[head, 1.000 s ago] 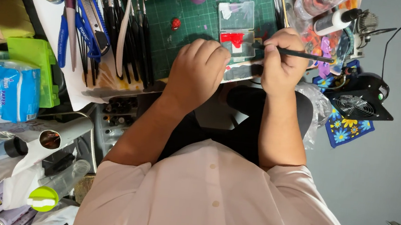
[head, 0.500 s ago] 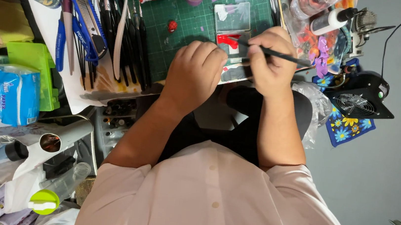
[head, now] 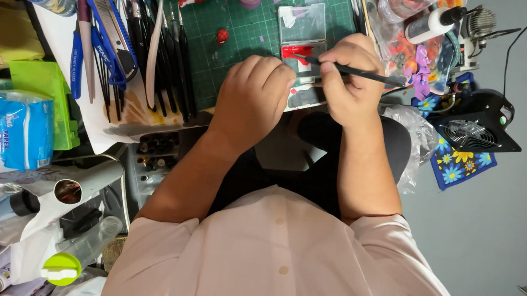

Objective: Paint a small red miniature component using a fine-tipped brush on a hobby workbench

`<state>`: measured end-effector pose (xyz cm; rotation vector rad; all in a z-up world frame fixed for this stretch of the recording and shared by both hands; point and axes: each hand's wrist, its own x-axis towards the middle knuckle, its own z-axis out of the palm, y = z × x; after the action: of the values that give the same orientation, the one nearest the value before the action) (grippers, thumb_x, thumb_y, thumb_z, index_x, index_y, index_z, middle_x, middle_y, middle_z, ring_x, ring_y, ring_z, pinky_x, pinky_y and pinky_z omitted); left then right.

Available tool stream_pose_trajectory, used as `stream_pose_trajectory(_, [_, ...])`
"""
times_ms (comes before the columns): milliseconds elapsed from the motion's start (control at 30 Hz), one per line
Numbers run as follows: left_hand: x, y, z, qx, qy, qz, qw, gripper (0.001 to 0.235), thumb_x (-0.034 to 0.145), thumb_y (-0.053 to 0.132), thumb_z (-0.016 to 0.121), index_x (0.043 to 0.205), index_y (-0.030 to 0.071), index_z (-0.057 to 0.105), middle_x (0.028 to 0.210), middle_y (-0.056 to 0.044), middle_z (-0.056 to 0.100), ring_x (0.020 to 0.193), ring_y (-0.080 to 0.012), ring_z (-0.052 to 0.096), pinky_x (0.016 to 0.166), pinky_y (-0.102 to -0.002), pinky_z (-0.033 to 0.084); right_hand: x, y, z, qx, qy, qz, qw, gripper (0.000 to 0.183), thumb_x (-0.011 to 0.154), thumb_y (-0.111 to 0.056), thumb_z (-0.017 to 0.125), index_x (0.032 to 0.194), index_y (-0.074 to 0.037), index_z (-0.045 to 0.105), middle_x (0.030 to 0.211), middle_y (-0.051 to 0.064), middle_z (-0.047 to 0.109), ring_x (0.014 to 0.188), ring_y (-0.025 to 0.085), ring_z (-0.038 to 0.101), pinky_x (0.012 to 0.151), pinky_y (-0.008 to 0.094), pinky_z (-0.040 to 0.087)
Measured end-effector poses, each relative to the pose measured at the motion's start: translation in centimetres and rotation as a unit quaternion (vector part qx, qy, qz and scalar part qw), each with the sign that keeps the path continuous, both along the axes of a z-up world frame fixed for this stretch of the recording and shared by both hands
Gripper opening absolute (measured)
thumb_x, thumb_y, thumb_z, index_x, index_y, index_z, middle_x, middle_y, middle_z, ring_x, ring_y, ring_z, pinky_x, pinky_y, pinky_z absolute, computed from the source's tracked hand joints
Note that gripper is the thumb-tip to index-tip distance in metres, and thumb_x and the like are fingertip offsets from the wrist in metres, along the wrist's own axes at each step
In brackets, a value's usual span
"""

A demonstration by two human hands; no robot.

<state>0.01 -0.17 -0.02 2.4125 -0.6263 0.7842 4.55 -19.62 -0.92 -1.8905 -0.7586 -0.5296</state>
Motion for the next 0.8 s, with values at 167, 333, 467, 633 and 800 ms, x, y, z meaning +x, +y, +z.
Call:
stream_pose_trajectory(167, [0.0, 0.0, 0.0, 0.003, 0.009, 0.0, 1.0, 0.006, 0.098, 0.008, 0.061, 0.094, 0.012, 0.06, 0.091, -0.002, 0.06, 0.08, -0.0256, 0.057, 0.066, -0.038, 0.046, -0.1, 0.1, 0.4, -0.014, 0.008, 0.012, 1.0, 0.008, 0.098, -0.003, 0.063, 0.097, 0.001, 0.071, 0.09, 0.015, 0.062, 0.086, 0.032, 0.06, 0.083, 0.043, 0.047])
stream_pose_trajectory(333, [-0.1, 0.2, 0.2, 0.002, -0.005, 0.002, 1.0, 0.008, 0.1, 0.007, 0.06, 0.093, 0.011, 0.06, 0.089, -0.003, 0.059, 0.077, -0.0254, 0.056, 0.064, -0.037, 0.046, -0.1, 0.2, -0.1, 0.014, 0.008, 0.008, 1.0, 0.007, 0.099, -0.001, 0.062, 0.097, 0.001, 0.068, 0.09, 0.015, 0.066, 0.088, 0.032, 0.06, 0.082, 0.045, 0.05])
stream_pose_trajectory(467, [-0.1, 0.1, -1.1, -0.004, -0.007, 0.035, 0.999, 0.006, 0.095, 0.008, 0.061, 0.093, 0.013, 0.06, 0.089, -0.003, 0.059, 0.079, -0.028, 0.057, 0.067, -0.04, 0.046, 0.3, 0.0, -0.4, 0.016, 0.0, 0.018, 1.0, 0.012, 0.104, -0.004, 0.058, 0.098, 0.004, 0.066, 0.092, 0.018, 0.064, 0.087, 0.034, 0.057, 0.081, 0.045, 0.048])
stream_pose_trajectory(633, [0.1, -0.2, -3.7, -0.02, -0.103, 0.06, 0.993, 0.007, 0.096, 0.017, 0.059, 0.093, 0.013, 0.063, 0.092, -0.004, 0.059, 0.089, -0.0246, 0.065, 0.075, -0.036, 0.054, 0.6, 0.0, -1.2, 0.066, -0.015, 0.029, 0.997, 0.009, 0.095, 0.0, 0.069, 0.091, 0.008, 0.07, 0.079, 0.019, 0.059, 0.069, 0.029, 0.057, 0.067, 0.043, 0.047])
stream_pose_trajectory(800, [0.4, -0.4, -4.8, -0.02, -0.117, 0.071, 0.99, 0.007, 0.096, 0.016, 0.058, 0.091, 0.014, 0.063, 0.09, -0.003, 0.058, 0.088, -0.0236, 0.064, 0.075, -0.036, 0.054, 1.1, -0.2, -2.2, 0.095, -0.021, 0.016, 0.995, 0.011, 0.096, 0.003, 0.067, 0.088, 0.01, 0.067, 0.077, 0.019, 0.058, 0.065, 0.027, 0.056, 0.064, 0.04, 0.046])
